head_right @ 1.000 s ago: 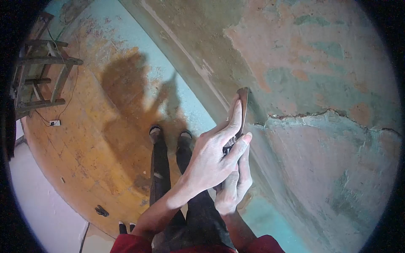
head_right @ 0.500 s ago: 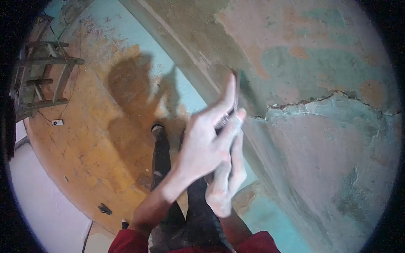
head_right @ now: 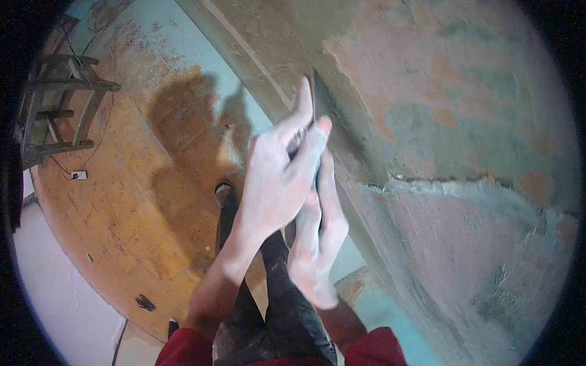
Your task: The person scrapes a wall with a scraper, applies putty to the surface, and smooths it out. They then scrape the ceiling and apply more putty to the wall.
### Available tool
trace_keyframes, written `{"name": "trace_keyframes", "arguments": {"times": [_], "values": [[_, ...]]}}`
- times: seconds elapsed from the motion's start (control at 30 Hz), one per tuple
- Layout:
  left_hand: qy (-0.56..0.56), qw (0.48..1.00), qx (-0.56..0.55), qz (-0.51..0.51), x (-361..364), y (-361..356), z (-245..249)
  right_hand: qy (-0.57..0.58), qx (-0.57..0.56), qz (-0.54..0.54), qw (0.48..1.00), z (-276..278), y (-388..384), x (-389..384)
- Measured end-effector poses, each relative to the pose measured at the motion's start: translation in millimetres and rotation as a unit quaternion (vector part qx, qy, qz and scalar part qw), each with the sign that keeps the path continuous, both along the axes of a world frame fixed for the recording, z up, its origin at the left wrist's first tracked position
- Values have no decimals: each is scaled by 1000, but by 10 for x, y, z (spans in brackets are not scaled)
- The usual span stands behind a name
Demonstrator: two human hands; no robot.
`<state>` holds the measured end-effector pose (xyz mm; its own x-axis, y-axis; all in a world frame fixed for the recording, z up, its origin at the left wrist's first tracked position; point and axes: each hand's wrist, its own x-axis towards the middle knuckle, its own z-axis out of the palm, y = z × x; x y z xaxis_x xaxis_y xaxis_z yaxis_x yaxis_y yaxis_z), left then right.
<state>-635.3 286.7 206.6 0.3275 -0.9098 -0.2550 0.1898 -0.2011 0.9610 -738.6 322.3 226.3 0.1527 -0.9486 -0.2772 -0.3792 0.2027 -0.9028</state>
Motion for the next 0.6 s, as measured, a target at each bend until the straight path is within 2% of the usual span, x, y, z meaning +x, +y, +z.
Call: {"name": "trace_keyframes", "arguments": {"times": [0.03,0.07,0.1,0.17,0.2,0.23,0.27,0.3,0.33,0.37,0.4,0.43,0.47,0.53,0.57,0.6], "values": [[0,999,-43,-1,-94,74,-76,45,-69,24,996,-37,99,-91],[-1,996,-85,-4,-257,203,-128,46,-69,24,996,64,189,-95],[-24,992,-124,11,-354,211,-97,-19,-10,-37,999,185,244,-47],[-4,999,-47,-25,-238,203,-18,-122,108,-123,979,224,183,-29],[14,999,5,-32,-88,88,-12,-52,60,-48,996,122,55,4],[41,999,-17,23,-24,-22,-111,-17,43,-20,999,45,-8,51],[-8,1000,-15,17,65,-47,-167,10,21,15,1000,-43,-70,106],[0,1000,-14,-8,49,23,-178,56,-47,38,997,-131,31,64],[13,999,-13,-36,-46,157,-185,58,-45,36,997,-79,166,12],[-42,996,-71,-38,-86,157,-120,-34,-8,-40,999,11,240,73],[-99,982,-159,31,-115,81,-80,-124,30,-112,985,72,259,142],[-40,995,-86,15,-102,80,-101,-155,88,-175,968,87,236,160],[23,1000,-13,-7,-92,81,-157,-148,87,-181,968,27,148,152],[80,988,111,-75,176,-46,-277,1,162,1,987,-99,-75,153],[50,995,78,-36,121,6,-371,58,-5,101,993,-377,-3,13],[51,995,80,-37,128,10,-424,59,-2,100,993,-353,107,23]]}}
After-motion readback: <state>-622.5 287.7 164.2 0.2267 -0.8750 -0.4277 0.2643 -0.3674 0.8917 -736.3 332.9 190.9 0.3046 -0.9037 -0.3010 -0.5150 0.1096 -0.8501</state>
